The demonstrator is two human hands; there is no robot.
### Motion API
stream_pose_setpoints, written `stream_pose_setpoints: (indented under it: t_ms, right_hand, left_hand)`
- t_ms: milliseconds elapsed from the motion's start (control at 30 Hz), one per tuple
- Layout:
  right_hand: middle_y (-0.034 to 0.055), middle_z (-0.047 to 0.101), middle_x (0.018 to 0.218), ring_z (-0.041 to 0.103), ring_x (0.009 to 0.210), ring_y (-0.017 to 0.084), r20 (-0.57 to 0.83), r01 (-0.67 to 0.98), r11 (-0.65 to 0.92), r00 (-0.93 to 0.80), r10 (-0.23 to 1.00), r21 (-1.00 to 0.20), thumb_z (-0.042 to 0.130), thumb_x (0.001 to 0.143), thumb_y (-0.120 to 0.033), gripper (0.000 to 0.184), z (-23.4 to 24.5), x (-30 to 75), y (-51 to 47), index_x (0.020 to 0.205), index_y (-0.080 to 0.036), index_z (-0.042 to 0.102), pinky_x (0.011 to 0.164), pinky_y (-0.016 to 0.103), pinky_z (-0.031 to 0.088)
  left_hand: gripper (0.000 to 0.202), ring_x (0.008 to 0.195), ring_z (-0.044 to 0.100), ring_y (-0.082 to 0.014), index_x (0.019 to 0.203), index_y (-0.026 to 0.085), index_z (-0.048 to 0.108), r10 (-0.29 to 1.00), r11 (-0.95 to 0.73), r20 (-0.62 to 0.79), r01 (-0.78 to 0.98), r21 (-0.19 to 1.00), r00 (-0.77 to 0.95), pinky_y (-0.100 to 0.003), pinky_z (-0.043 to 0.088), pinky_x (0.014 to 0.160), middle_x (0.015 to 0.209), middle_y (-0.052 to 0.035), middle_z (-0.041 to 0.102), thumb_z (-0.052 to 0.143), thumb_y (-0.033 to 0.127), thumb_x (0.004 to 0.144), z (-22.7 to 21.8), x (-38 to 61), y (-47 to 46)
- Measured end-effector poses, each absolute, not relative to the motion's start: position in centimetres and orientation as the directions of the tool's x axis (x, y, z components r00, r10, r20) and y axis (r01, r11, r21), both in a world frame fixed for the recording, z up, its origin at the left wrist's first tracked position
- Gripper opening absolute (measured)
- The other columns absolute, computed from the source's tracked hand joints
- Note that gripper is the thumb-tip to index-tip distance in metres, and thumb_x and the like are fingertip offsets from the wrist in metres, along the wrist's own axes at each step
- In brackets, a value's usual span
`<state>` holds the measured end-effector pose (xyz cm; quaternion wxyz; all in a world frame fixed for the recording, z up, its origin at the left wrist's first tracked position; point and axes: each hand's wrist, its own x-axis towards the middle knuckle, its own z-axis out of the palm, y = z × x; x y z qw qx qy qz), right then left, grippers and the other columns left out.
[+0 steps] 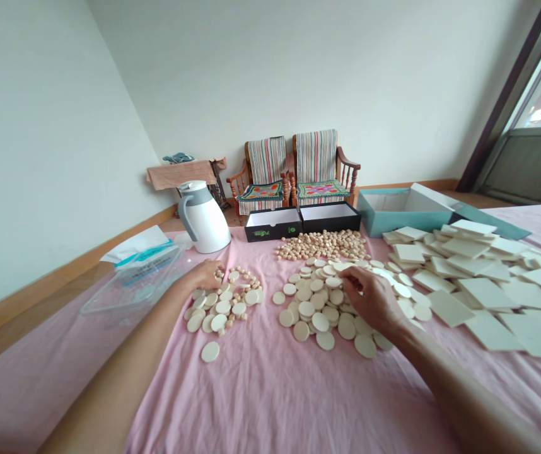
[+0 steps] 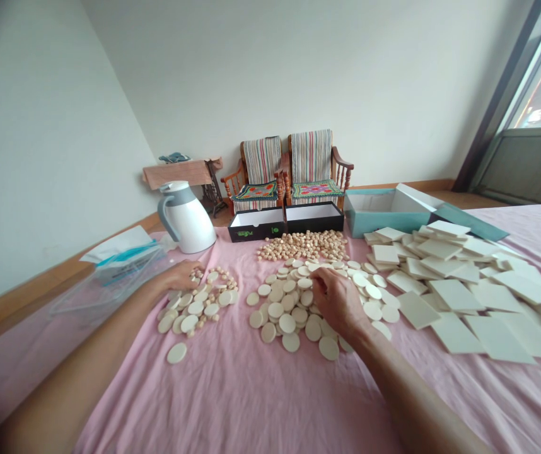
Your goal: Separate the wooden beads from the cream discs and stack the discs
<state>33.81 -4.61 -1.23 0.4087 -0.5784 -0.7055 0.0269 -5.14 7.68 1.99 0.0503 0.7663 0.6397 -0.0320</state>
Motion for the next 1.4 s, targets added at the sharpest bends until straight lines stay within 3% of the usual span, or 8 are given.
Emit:
stream_pose_setpoints:
  t_ms: [233, 600, 1067, 1200, 1300, 1400]
  right_hand:
    - [0.0005, 0.064, 0.073, 0.055, 0.064, 0.014, 0.530, 0.798, 0.320, -0.001, 0.848, -0.510, 0.046, 0.078, -0.020, 0.016, -1.2, 33.7, -4.6, 0.080, -0.020, 0.061, 0.060, 0.024, 0.037]
    - [0.0011, 0.065, 0.075, 0.057, 0.067, 0.014, 0.525, 0.796, 0.323, -0.008, 0.851, -0.512, 0.045, 0.079, -0.021, 0.017, -1.2, 33.7, -4.7, 0.081, -0.020, 0.061, 0.062, 0.024, 0.038]
    - [0.0009, 0.065, 0.075, 0.056, 0.067, 0.014, 0.523, 0.806, 0.317, -0.010, 0.852, -0.500, 0.046, 0.079, -0.021, 0.015, -1.2, 33.7, -4.7, 0.081, -0.020, 0.061, 0.063, 0.024, 0.038]
    - [0.0014, 0.065, 0.077, 0.057, 0.068, 0.015, 0.520, 0.802, 0.319, -0.012, 0.854, -0.506, 0.045, 0.080, -0.021, 0.016, -1.3, 33.8, -4.7, 0.080, -0.020, 0.061, 0.063, 0.024, 0.038]
    - [0.0015, 0.065, 0.077, 0.057, 0.069, 0.015, 0.516, 0.801, 0.316, -0.010, 0.856, -0.508, 0.045, 0.080, -0.022, 0.016, -1.3, 33.8, -4.7, 0.081, -0.020, 0.061, 0.063, 0.024, 0.038]
    - [0.0011, 0.065, 0.076, 0.056, 0.067, 0.014, 0.512, 0.808, 0.314, -0.018, 0.859, -0.498, 0.045, 0.079, -0.021, 0.016, -1.3, 33.8, -4.7, 0.082, -0.020, 0.061, 0.063, 0.024, 0.038]
  left_hand:
    - [0.035, 0.087, 0.060, -0.0193, 0.096, 0.020, 0.062, 0.976, -0.199, -0.082, 0.978, 0.058, 0.203, -0.025, 0.047, 0.076, 0.097, -0.0040, 0.063, 0.061, 0.027, 0.062, 1.5, -5.9, 7.4]
    - [0.015, 0.068, 0.053, -0.0154, 0.068, 0.019, 0.053, 0.980, -0.191, -0.015, 0.964, 0.188, 0.197, -0.022, 0.039, 0.061, 0.070, 0.0021, 0.057, 0.058, 0.018, 0.054, 0.7, -5.5, 7.7]
    - [0.028, 0.068, 0.055, -0.0154, 0.083, 0.016, 0.056, 0.908, -0.321, -0.084, 0.809, 0.493, 0.411, -0.022, 0.043, 0.058, 0.074, 0.0004, 0.060, 0.061, 0.030, 0.059, 4.5, -1.1, 3.8]
    - [0.036, 0.078, 0.059, -0.0161, 0.095, 0.016, 0.059, 0.860, -0.384, -0.081, 0.743, 0.548, 0.504, -0.024, 0.046, 0.069, 0.092, -0.0030, 0.065, 0.061, 0.037, 0.066, 4.7, -0.2, 2.9]
    - [0.040, 0.082, 0.061, -0.0175, 0.101, 0.018, 0.061, 0.876, -0.385, -0.038, 0.743, 0.548, 0.481, -0.027, 0.048, 0.073, 0.100, -0.0045, 0.066, 0.058, 0.042, 0.070, 4.7, -1.1, 3.0]
    - [0.037, 0.080, 0.062, -0.0198, 0.095, 0.016, 0.064, 0.936, -0.318, 0.009, 0.832, 0.455, 0.353, -0.028, 0.048, 0.070, 0.095, -0.0061, 0.068, 0.053, 0.043, 0.073, 4.4, -3.1, 3.4]
